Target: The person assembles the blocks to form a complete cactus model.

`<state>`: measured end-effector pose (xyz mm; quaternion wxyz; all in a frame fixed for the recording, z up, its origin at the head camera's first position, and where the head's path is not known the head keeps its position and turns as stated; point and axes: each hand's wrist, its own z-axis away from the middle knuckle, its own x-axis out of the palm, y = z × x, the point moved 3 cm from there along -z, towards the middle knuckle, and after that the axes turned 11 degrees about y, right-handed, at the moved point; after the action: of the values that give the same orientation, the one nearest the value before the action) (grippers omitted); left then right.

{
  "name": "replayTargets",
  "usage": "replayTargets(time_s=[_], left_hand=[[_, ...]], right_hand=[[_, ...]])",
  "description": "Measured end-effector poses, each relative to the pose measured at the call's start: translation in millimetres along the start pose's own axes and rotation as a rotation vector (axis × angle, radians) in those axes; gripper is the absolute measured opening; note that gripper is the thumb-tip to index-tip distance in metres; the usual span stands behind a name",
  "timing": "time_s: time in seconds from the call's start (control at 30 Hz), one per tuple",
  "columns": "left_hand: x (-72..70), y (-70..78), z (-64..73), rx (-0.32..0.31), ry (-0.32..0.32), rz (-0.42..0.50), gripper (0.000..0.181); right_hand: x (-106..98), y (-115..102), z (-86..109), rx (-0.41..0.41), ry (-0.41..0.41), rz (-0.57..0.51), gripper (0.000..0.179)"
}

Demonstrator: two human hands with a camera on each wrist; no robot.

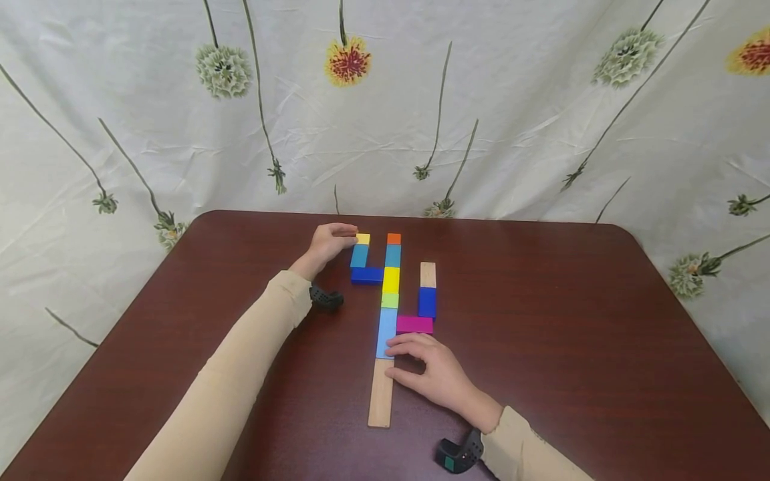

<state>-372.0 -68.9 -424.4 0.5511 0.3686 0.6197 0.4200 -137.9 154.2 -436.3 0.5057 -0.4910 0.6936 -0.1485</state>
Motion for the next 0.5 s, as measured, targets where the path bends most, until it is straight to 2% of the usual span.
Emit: replayTargets(time_s=[0.1, 0.33, 0.5], left_hand=[[0.1, -1.3, 0.9, 0.006, 0.011, 0.012, 0.029], [-1.2, -5.7, 5.0, -0.033, 0.061, 0.086, 0.027], [-4.8, -6.3, 13.6, -0.008, 0.108, 0.112, 0.025]], right_hand=[[0.2, 0.5, 0.2, -0.004, 0.003, -0.001, 0.026], [0.6, -0.2, 0.0, -0.001, 0.006, -0.009, 0.027], [-0.5, 0.3, -0.8, 0.004, 0.027, -0.016, 0.028]])
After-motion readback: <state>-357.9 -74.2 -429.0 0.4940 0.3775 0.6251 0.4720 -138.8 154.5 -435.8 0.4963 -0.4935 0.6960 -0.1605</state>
